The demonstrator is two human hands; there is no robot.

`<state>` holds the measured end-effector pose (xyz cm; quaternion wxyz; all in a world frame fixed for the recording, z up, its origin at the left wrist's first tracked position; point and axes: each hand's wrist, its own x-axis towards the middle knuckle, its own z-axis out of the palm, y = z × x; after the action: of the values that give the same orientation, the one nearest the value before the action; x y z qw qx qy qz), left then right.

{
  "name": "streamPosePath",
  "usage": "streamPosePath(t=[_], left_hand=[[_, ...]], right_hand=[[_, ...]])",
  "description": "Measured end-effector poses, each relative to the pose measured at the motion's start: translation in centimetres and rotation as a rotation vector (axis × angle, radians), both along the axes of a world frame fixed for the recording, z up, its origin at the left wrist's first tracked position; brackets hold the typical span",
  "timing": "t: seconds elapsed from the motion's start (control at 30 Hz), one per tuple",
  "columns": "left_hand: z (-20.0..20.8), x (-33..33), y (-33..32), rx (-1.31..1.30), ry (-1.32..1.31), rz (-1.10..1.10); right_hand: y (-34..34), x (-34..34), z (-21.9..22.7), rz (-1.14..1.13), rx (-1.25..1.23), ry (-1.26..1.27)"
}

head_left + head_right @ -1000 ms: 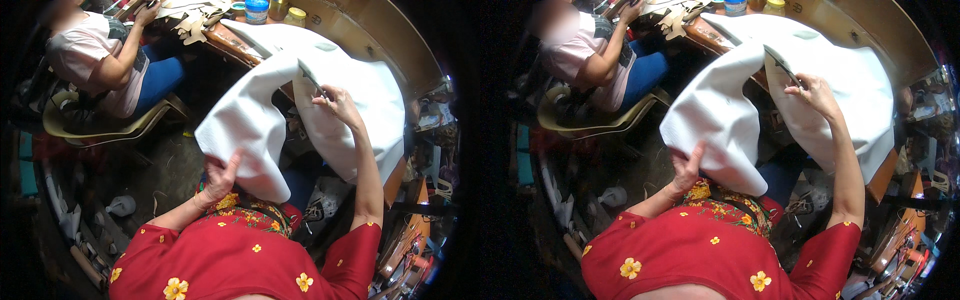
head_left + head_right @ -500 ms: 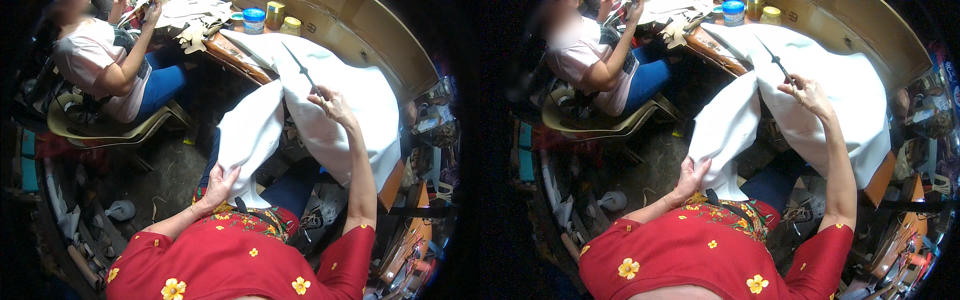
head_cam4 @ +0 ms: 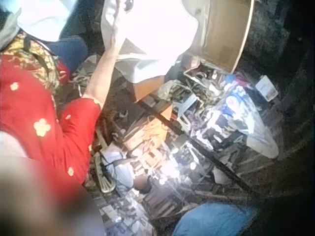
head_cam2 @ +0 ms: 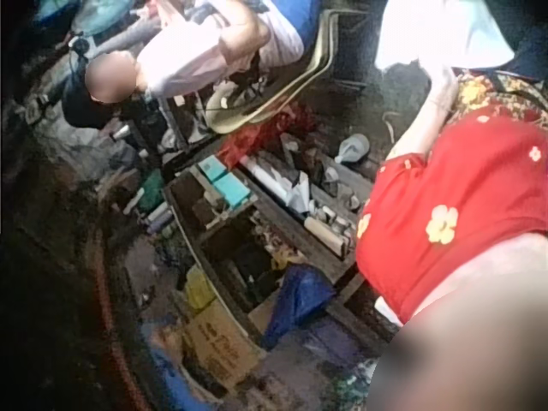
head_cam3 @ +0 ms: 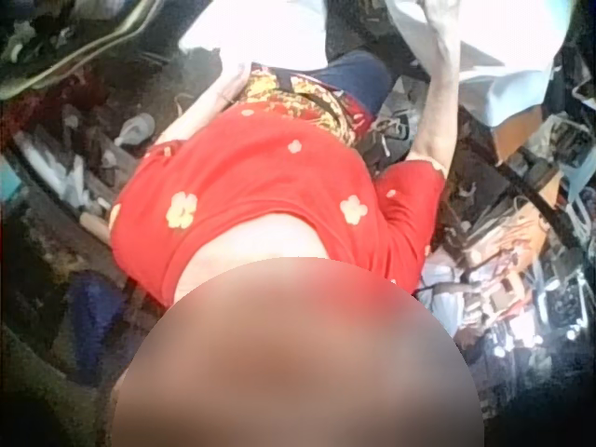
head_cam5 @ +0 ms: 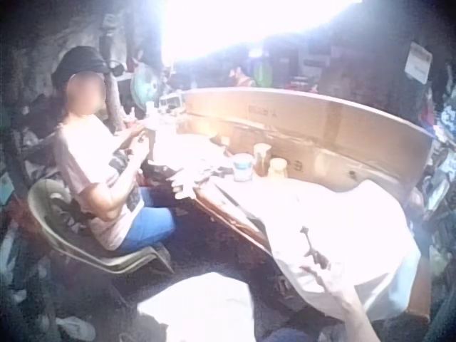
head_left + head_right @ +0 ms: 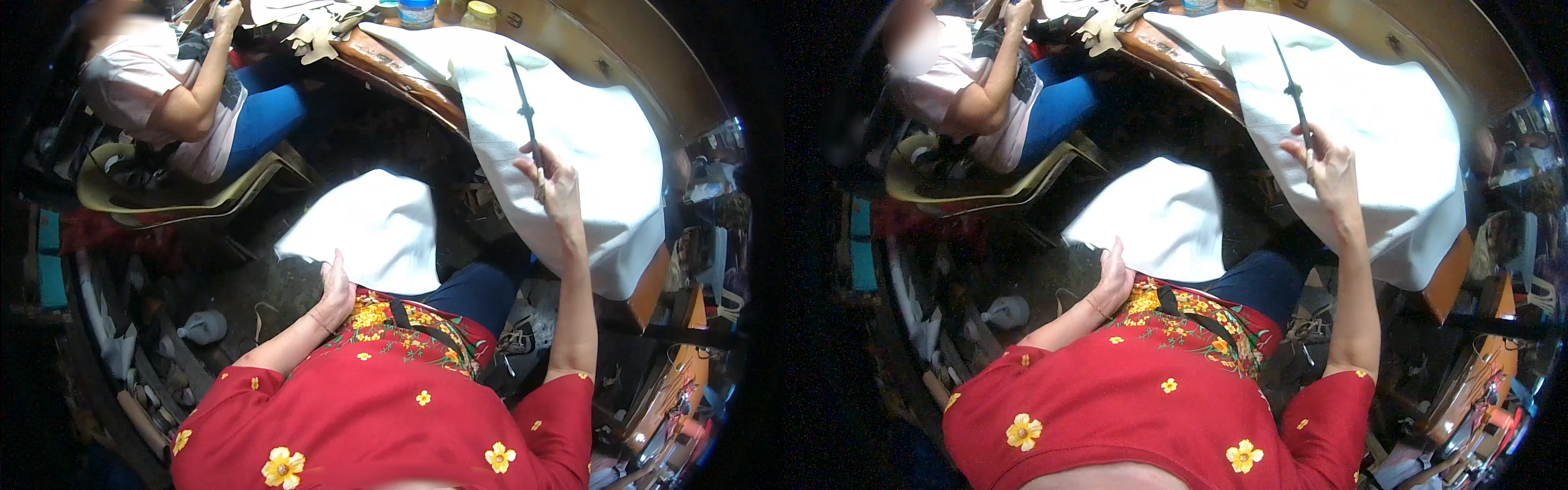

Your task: The person cuts a large white fabric using shears while seated on a low stool. They repeatedly lift, fold, and reposition the fabric to make successive cuts, producing multiple fabric pieces.

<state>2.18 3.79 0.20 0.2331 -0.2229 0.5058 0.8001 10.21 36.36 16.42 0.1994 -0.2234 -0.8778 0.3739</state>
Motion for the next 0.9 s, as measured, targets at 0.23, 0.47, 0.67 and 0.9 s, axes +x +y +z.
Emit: streamPosePath(t=[0.23, 0.47, 0.67, 0.9], left_hand=[[1.7, -0.9, 1.1, 0.345, 0.087, -0.123], [9.7, -0.3, -0.9, 0.030, -0.547, -0.693], [13.3, -4.1, 4.9, -0.084, 0.285, -1.323], [9.9, -5.6, 19.6, 0.000, 0.346, -0.942]], right_hand=[[-4.1, 4.2, -1.5, -0.102, -0.354, 0.197], [-4.4, 10.0, -1.4, -0.238, -0.103, 0.454], [1.5, 16.0, 0.8, -0.978, 0.386, 0.318], [6.0, 18.0, 0.3, -0.804, 0.146, 0.519]])
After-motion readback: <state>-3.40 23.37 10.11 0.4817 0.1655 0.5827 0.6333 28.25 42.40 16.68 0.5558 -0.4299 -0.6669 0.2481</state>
